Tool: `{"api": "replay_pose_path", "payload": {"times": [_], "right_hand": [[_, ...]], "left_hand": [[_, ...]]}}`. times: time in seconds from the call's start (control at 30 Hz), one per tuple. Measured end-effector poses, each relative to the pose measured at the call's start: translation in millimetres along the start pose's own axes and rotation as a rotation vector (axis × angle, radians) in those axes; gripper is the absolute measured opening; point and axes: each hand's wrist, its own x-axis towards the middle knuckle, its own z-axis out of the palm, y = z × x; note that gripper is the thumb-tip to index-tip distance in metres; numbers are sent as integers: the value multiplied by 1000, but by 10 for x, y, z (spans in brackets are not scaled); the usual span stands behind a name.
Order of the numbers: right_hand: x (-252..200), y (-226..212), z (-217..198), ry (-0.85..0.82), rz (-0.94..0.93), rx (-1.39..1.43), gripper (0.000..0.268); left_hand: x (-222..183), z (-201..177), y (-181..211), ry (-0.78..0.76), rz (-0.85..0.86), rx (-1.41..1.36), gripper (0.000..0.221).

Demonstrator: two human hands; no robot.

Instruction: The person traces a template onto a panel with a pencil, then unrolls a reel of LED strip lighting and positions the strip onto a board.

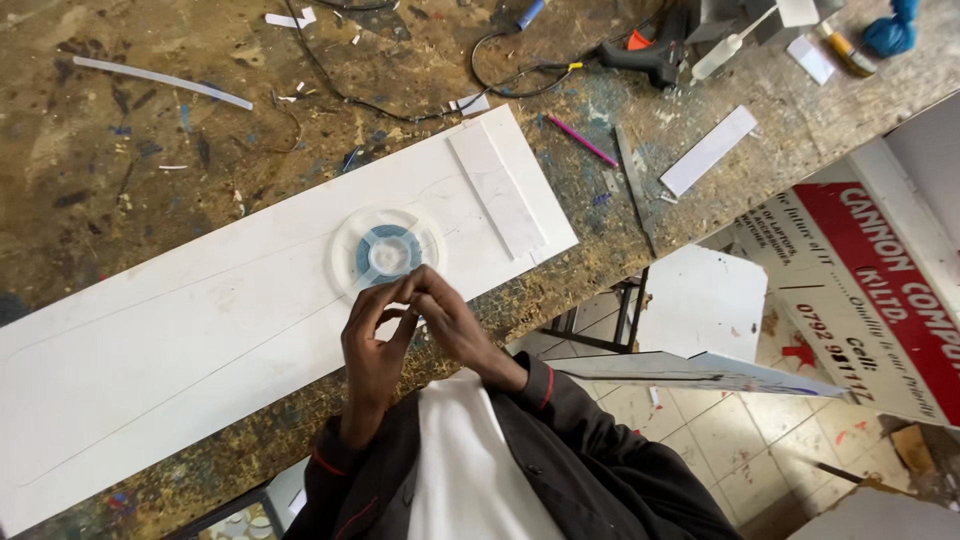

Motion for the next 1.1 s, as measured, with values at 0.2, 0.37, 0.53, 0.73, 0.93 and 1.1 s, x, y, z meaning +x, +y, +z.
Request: {"api": "replay_pose_path", "payload": {"times": [0.2,0.37,0.53,0.73,0.93,1.1], "right_hand": [[-26,-53,-305,62,61,18,15],[-25,-335,-182,79,58,9,11],[16,-492,-181,82,23,-84,14],[-191,-865,-367,91,-110,-482,36],[-1026,-1033,-1297,469,1,-868,24],[-2292,-1138,-2382,1346,175,-938,15]], "left_hand": [[44,190,-32,-15,-66,-114,36],[56,190,-177,18,-153,-229,23],[135,158,24,20,-162,-242,15],[248,308,31,-66,-179,-213,5],[323,746,83,-286,-157,-257,21],[360,1087,-57,-457,-43,202,19]]}}
